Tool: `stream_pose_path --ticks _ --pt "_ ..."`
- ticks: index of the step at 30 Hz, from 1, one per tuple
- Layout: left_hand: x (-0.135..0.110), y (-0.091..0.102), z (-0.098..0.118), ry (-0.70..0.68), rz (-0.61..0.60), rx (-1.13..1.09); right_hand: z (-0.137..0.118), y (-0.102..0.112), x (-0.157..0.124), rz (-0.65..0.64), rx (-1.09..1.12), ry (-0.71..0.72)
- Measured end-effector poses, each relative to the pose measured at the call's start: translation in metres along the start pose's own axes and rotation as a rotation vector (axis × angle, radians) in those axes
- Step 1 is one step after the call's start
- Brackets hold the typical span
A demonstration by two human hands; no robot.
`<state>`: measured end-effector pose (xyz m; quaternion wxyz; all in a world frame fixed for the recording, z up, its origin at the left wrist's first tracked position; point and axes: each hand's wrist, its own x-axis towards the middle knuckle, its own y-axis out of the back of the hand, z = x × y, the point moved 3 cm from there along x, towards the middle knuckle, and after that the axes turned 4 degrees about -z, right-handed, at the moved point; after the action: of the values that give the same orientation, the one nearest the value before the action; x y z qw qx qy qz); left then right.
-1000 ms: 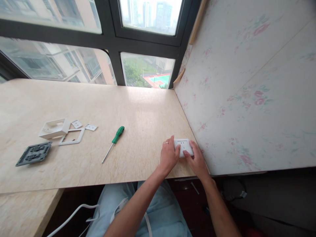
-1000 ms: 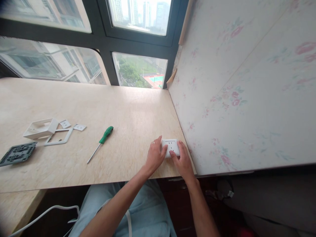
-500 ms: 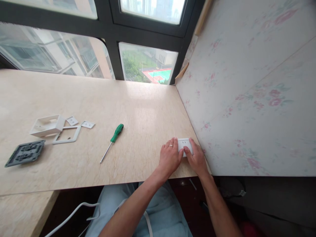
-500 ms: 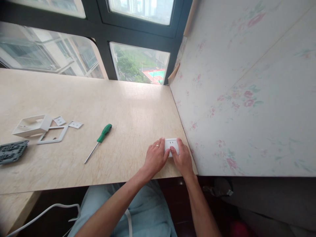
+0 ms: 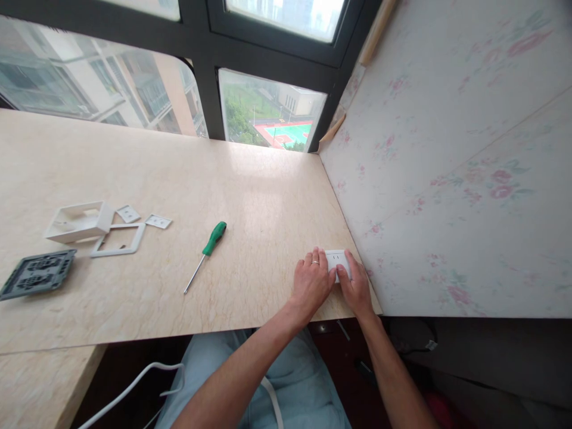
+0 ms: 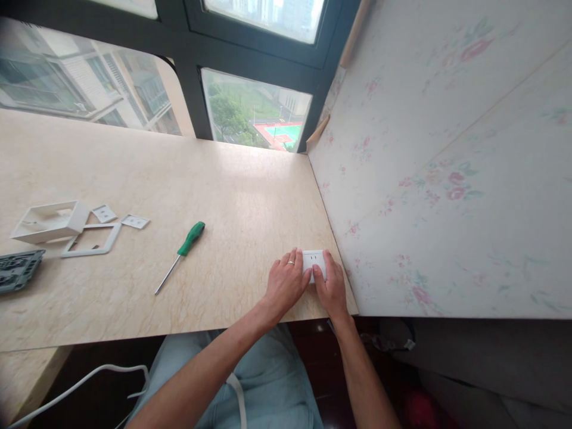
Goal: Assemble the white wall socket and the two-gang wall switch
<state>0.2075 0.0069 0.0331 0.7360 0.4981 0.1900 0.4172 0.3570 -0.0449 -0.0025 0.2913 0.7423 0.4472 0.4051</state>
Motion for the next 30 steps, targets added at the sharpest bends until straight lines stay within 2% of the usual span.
stream_pose_path --ticks 10,19,25,30 --pt "0.001 0.001 -0.001 -0.031 0.019 -0.013 0.001 -0.001 0.000 -0.003 0.036 -0.031" --pt "-0.014 -0.003 -0.018 -0.066 0.019 -0.157 0.000 -0.001 0.001 0.022 0.111 -0.073" --pt "-0.016 -0.002 -0.021 -0.101 -0.013 -0.223 0.001 0.000 0.001 0.067 0.142 -0.094" --pt "-0.009 -0.006 -0.018 -0.065 -0.017 -0.234 0.002 0.005 0.001 0.162 0.162 -0.114"
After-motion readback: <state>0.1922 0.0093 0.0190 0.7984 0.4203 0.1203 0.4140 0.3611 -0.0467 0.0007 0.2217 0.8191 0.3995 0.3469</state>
